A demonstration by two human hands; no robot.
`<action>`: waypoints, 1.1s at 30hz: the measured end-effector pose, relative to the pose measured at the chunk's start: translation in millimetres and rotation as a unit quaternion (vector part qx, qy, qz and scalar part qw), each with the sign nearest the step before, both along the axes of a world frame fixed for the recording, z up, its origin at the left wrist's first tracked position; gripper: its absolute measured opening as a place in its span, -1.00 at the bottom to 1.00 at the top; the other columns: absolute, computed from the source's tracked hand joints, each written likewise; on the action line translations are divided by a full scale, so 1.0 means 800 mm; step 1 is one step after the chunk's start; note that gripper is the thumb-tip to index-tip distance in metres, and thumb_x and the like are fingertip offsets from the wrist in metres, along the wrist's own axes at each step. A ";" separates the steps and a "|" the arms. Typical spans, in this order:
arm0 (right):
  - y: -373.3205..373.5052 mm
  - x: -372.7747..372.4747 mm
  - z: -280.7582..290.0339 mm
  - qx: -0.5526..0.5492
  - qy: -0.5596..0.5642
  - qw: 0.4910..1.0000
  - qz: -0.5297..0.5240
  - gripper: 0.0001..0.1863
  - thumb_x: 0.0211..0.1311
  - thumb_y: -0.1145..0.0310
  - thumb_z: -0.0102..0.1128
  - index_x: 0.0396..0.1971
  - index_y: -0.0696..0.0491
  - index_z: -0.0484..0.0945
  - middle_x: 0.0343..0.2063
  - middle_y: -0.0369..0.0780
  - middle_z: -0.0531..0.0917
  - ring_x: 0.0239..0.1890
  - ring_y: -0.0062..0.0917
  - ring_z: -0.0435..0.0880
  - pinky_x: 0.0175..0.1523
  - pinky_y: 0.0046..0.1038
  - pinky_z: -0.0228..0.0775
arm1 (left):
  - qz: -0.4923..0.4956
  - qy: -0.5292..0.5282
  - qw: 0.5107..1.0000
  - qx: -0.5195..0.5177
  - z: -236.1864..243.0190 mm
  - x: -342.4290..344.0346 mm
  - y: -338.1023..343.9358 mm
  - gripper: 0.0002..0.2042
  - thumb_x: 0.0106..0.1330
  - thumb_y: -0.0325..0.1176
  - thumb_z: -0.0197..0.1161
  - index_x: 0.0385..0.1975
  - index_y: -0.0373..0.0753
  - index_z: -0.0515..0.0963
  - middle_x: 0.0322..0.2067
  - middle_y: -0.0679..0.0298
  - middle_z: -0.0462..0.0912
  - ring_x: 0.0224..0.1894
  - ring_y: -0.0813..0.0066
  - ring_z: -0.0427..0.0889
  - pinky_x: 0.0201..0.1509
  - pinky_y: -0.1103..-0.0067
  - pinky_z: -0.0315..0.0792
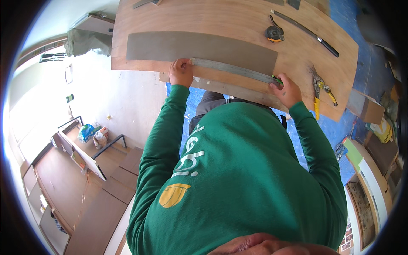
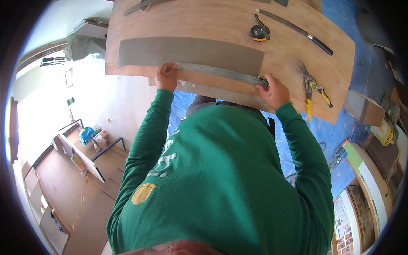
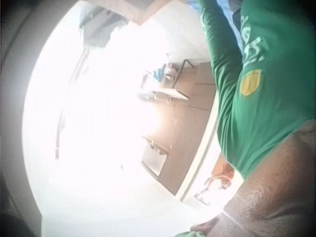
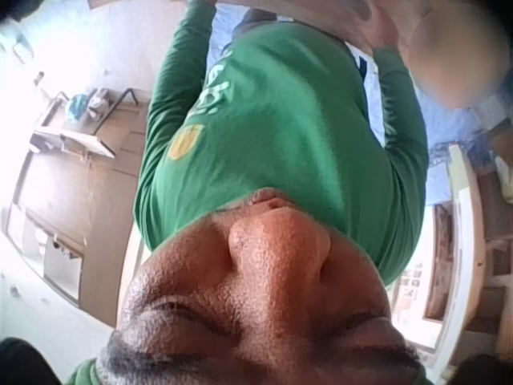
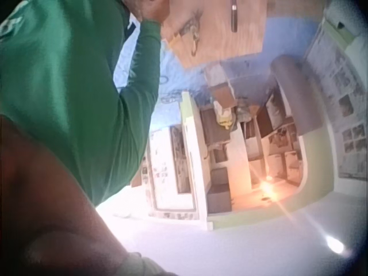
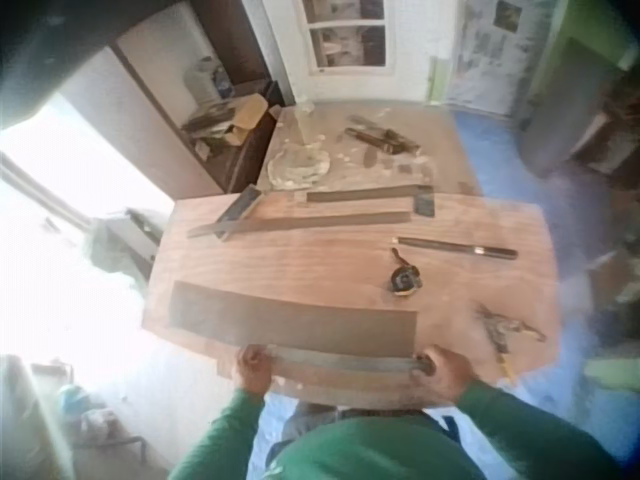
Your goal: The person measures and marks a rectangular laminate sheet on a workbench using a metal ruler and a green pencil. They then use a utility knife to score and cut along the marked line, separating a strip from the sheet.
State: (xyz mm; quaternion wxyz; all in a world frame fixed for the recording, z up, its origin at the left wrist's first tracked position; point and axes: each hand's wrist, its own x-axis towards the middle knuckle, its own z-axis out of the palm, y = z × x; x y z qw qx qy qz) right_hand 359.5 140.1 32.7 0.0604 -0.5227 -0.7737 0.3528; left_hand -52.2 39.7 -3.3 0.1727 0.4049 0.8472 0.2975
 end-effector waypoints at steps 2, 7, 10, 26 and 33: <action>0.000 0.001 0.000 -0.007 -0.001 1.000 -0.003 -0.64 0.25 0.17 0.46 -0.10 0.01 0.53 -0.27 -0.14 0.74 -0.30 -0.19 0.75 -0.22 -0.18 0.54 | 0.009 -0.007 1.000 -0.007 0.003 0.003 0.002 -0.87 0.31 -0.31 0.40 -0.30 -0.22 0.74 -0.30 0.18 0.73 -0.16 0.19 0.69 0.00 0.33 0.57; 0.002 0.001 -0.001 -0.011 -0.010 1.000 0.001 -0.64 0.27 0.17 0.44 -0.09 0.02 0.53 -0.28 -0.13 0.74 -0.32 -0.21 0.75 -0.21 -0.19 0.54 | 0.024 -0.021 0.999 -0.014 0.004 0.003 0.002 -0.86 0.30 -0.30 0.40 -0.30 -0.23 0.74 -0.30 0.17 0.73 -0.18 0.20 0.69 -0.01 0.34 0.57; 0.001 0.001 -0.001 -0.006 -0.005 1.000 0.006 -0.65 0.28 0.17 0.44 -0.09 0.02 0.53 -0.28 -0.13 0.73 -0.32 -0.21 0.74 -0.22 -0.19 0.53 | 0.019 -0.017 1.000 -0.006 0.001 0.000 0.001 -0.85 0.30 -0.30 0.41 -0.31 -0.24 0.74 -0.31 0.17 0.73 -0.21 0.19 0.70 -0.03 0.34 0.58; 0.002 0.002 0.000 -0.002 -0.009 1.000 0.013 -0.66 0.29 0.18 0.43 -0.08 0.01 0.54 -0.29 -0.13 0.73 -0.34 -0.20 0.73 -0.24 -0.19 0.52 | 0.010 -0.011 1.000 -0.007 0.000 -0.001 0.005 -0.85 0.30 -0.29 0.41 -0.31 -0.23 0.75 -0.34 0.18 0.73 -0.24 0.21 0.70 -0.05 0.33 0.58; 0.002 0.002 -0.001 0.005 -0.008 1.000 0.018 -0.65 0.30 0.18 0.42 -0.06 0.01 0.53 -0.29 -0.13 0.73 -0.33 -0.20 0.74 -0.21 -0.20 0.54 | 0.015 -0.016 1.000 -0.010 0.003 -0.001 0.004 -0.84 0.30 -0.28 0.41 -0.31 -0.23 0.75 -0.34 0.17 0.73 -0.24 0.21 0.70 -0.05 0.34 0.58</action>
